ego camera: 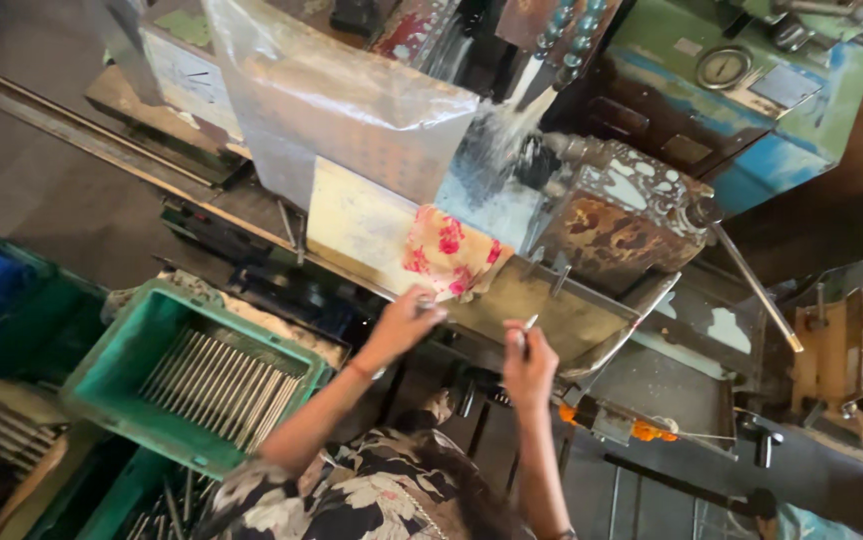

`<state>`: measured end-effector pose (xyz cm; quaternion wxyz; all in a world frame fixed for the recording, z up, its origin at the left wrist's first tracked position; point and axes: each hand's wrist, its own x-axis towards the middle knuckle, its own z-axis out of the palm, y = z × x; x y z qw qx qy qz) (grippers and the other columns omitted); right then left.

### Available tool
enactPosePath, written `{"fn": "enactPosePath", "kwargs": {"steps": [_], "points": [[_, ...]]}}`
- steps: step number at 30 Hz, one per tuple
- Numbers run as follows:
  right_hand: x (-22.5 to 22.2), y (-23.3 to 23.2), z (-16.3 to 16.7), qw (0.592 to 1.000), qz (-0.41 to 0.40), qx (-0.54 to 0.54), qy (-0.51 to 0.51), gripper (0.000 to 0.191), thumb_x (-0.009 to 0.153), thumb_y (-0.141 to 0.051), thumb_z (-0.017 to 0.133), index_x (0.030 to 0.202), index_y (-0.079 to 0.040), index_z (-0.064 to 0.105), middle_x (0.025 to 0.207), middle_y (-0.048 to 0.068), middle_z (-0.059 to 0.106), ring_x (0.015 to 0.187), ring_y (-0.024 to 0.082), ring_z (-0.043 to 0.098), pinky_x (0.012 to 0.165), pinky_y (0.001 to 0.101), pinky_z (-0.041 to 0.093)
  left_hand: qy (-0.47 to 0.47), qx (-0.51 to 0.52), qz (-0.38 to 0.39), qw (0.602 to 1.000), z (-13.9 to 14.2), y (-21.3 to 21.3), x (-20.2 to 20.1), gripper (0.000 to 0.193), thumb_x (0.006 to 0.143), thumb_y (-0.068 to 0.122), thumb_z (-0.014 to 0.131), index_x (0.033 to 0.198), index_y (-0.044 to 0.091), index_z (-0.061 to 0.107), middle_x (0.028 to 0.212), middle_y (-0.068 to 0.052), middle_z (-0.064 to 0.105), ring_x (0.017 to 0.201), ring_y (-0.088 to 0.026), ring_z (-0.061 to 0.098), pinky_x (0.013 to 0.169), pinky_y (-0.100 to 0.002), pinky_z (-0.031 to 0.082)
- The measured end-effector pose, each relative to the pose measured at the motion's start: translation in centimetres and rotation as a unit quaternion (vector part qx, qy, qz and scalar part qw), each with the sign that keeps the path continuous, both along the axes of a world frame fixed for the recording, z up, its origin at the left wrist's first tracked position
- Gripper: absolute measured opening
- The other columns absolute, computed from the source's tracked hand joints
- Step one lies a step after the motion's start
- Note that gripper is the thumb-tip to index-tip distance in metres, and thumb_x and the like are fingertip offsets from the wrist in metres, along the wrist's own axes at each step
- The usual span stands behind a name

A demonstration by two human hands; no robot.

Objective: The person operates a lathe machine to machine metal rod workpieces. They take metal rods from a green crate, secure a rod in the lathe chuck, run the machine, then remove the finished piece and place it into a crate, repeating the cycle while handling a spanner.

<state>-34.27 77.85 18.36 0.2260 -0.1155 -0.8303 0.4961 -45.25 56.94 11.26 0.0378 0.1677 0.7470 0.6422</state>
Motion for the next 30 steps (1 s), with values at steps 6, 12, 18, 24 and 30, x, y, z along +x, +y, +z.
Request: {"fn": "enactPosePath", "kwargs": {"steps": [6, 12, 18, 24, 30], "points": [[-6.0, -2.3, 6.1, 0.891, 0.152, 0.355, 0.239, 0.023, 0.085, -0.02, 0.074, 0.107, -0.014, 0.074, 0.091, 0.003, 0.066, 0.08, 0.026, 0.059, 0.075, 0.0441, 0.043, 0.175, -0.025, -0.057, 0.983, 7.3, 18.4, -3.0, 0.032, 0.094, 0.028, 0.071, 0.114, 0.01, 0.054, 0.093, -0.016, 0.073, 0.081, -0.038, 0.071, 0.069, -0.047, 0.056], [-10.6, 5.8, 12.1, 0.888, 0.125, 0.396, 0.198, 0.025, 0.088, -0.026, 0.077, 0.109, -0.013, 0.073, 0.095, 0.002, 0.066, 0.087, 0.024, 0.059, 0.075, 0.0427, 0.044, 0.238, -0.145, -0.121, 0.953, 13.4, 29.2, -8.0, 0.03, 0.095, 0.025, 0.069, 0.112, 0.011, 0.048, 0.068, -0.015, 0.066, 0.059, -0.043, 0.064, 0.051, -0.055, 0.048], [-14.2, 21.3, 12.4, 0.901, 0.136, 0.393, 0.122, 0.021, 0.068, -0.008, 0.074, 0.083, -0.022, 0.073, 0.084, 0.006, 0.065, 0.079, 0.033, 0.059, 0.068, 0.0434, 0.047, 0.302, 0.079, -0.124, 0.942, 13.2, 39.1, -17.6, 0.027, 0.096, 0.025, 0.072, 0.111, 0.01, 0.055, 0.092, -0.014, 0.069, 0.075, -0.03, 0.071, 0.063, -0.043, 0.058], [-16.6, 50.3, 9.2, 0.933, -0.199, 0.295, -0.058, 0.036, 0.115, -0.041, 0.06, 0.114, -0.008, 0.076, 0.104, 0.019, 0.073, 0.089, 0.034, 0.069, 0.078, 0.0478, 0.054, -0.327, 0.257, -0.009, 0.909, 9.3, 42.3, -38.0, 0.023, 0.091, 0.015, 0.076, 0.098, -0.001, 0.062, 0.077, -0.007, 0.055, 0.051, -0.015, 0.048, 0.04, -0.033, 0.04], [-17.0, 62.9, 1.5, 0.846, -0.289, 0.298, -0.335, 0.066, 0.108, -0.062, 0.046, 0.112, -0.002, 0.074, 0.108, 0.033, 0.071, 0.106, 0.055, 0.065, 0.092, 0.0632, 0.049, -0.319, 0.305, 0.202, 0.874, 7.4, 40.5, -44.5, 0.039, 0.089, 0.013, 0.065, 0.121, 0.021, 0.044, 0.089, -0.003, 0.056, 0.061, -0.016, 0.053, 0.048, -0.036, 0.045]]}}
